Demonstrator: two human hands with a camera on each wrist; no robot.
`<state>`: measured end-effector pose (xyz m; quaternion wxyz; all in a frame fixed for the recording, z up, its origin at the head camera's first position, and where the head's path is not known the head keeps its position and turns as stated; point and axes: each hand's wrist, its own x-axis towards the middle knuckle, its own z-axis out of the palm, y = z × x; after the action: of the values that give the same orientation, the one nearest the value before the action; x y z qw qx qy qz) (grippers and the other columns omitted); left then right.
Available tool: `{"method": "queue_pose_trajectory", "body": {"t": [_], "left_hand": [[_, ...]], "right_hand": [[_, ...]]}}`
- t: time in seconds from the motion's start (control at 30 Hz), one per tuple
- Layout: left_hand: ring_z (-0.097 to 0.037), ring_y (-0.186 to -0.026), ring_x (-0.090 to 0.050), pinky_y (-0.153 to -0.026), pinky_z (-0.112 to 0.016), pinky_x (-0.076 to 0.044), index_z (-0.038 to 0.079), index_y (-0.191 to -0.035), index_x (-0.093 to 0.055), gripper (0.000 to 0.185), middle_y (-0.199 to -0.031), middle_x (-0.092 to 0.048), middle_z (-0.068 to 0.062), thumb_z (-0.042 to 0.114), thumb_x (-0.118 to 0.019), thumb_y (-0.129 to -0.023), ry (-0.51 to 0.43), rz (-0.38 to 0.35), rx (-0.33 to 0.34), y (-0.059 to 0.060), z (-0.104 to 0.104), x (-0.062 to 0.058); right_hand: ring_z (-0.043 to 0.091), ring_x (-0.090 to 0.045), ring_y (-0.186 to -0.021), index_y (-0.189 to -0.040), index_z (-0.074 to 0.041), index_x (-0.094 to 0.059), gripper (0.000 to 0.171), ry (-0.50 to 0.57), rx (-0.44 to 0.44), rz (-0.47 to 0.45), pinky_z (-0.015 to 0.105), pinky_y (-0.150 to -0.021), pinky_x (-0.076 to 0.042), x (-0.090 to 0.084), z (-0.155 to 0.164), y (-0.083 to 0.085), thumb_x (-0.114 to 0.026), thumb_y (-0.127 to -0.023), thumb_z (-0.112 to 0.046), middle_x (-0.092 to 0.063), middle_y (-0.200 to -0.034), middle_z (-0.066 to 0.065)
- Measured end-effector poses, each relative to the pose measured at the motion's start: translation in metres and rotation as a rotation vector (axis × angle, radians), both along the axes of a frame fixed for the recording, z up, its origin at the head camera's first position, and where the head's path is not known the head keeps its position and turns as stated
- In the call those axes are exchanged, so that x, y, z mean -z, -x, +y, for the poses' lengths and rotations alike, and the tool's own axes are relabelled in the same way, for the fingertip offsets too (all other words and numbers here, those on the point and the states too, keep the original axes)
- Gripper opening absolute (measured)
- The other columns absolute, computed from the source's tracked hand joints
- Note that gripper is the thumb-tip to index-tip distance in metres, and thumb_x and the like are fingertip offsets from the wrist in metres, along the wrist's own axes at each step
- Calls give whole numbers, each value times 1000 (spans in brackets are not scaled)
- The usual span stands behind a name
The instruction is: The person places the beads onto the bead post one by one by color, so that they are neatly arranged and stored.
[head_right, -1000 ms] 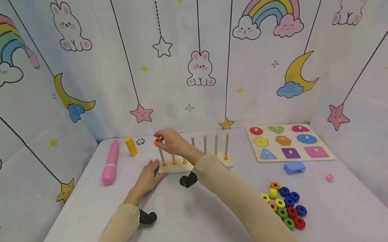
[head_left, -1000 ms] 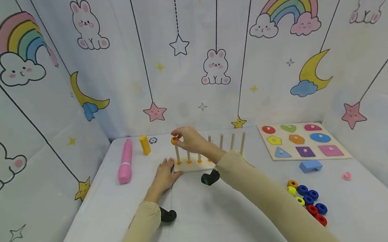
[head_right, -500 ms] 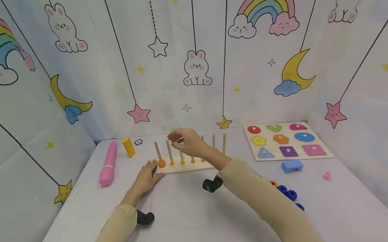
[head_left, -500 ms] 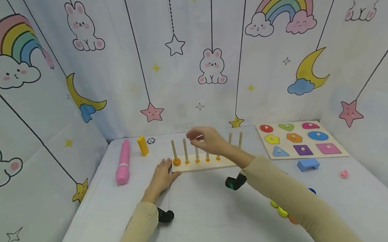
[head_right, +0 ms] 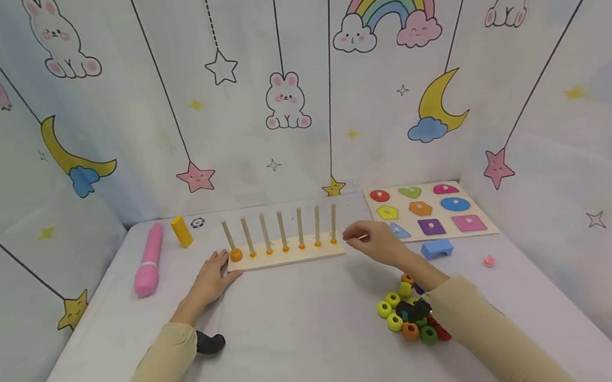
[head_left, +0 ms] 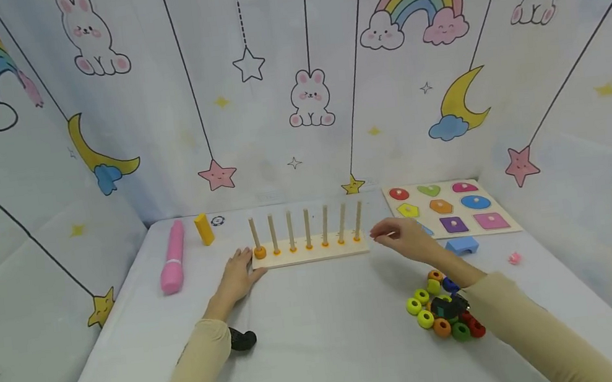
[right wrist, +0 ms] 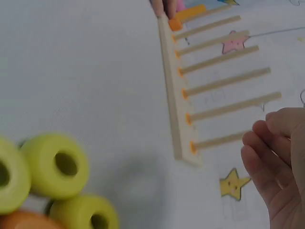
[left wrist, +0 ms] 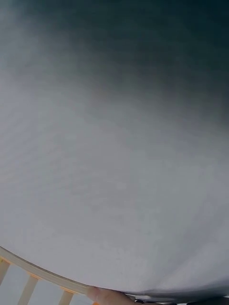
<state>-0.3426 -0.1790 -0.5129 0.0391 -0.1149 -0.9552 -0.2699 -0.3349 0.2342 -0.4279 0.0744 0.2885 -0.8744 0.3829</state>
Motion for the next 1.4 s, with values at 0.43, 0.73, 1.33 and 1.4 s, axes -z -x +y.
{"method": "queue_pose_trajectory", "body": {"t": [0.43,0.73,1.33,1.4], "left_hand": [[-45,-137,-18,-112,-57,-11,-13,-138,-35,71,-145,-31,-29,34,-61,-92,-10,-14,20,2,0,3],[-43,-138,-16,-114,-53,-9,-10,-140,-34,72,-147,-29,-26,37,-60,-92,-11,-35,10,3,4,1],[-42,-139,-11,-114,-54,-6,-10,-142,-30,73,-149,-25,-27,37,-58,-93,-19,-67,-5,2,-5,-1],[-42,-140,-11,-114,-53,-6,-10,-142,-30,74,-149,-25,-26,38,-58,-93,-22,-70,10,2,0,1]], "right_hand": [[20,-64,-93,-109,-5,-65,19,-83,202,-100,24,-80,-55,38,96,-38,-60,-94,-16,-68,-103,9],[24,-64,-96,-110,-7,-64,19,-133,280,-78,27,-82,-55,44,128,-54,-61,-93,-14,-68,-104,8],[21,-61,-99,-116,-5,-64,29,-251,76,-230,37,-86,-54,41,111,-49,-63,-88,-3,-66,-106,1],[21,-61,-96,-115,-4,-65,28,-267,77,-220,37,-84,-54,43,113,-54,-64,-87,-2,-66,-103,1]]}}
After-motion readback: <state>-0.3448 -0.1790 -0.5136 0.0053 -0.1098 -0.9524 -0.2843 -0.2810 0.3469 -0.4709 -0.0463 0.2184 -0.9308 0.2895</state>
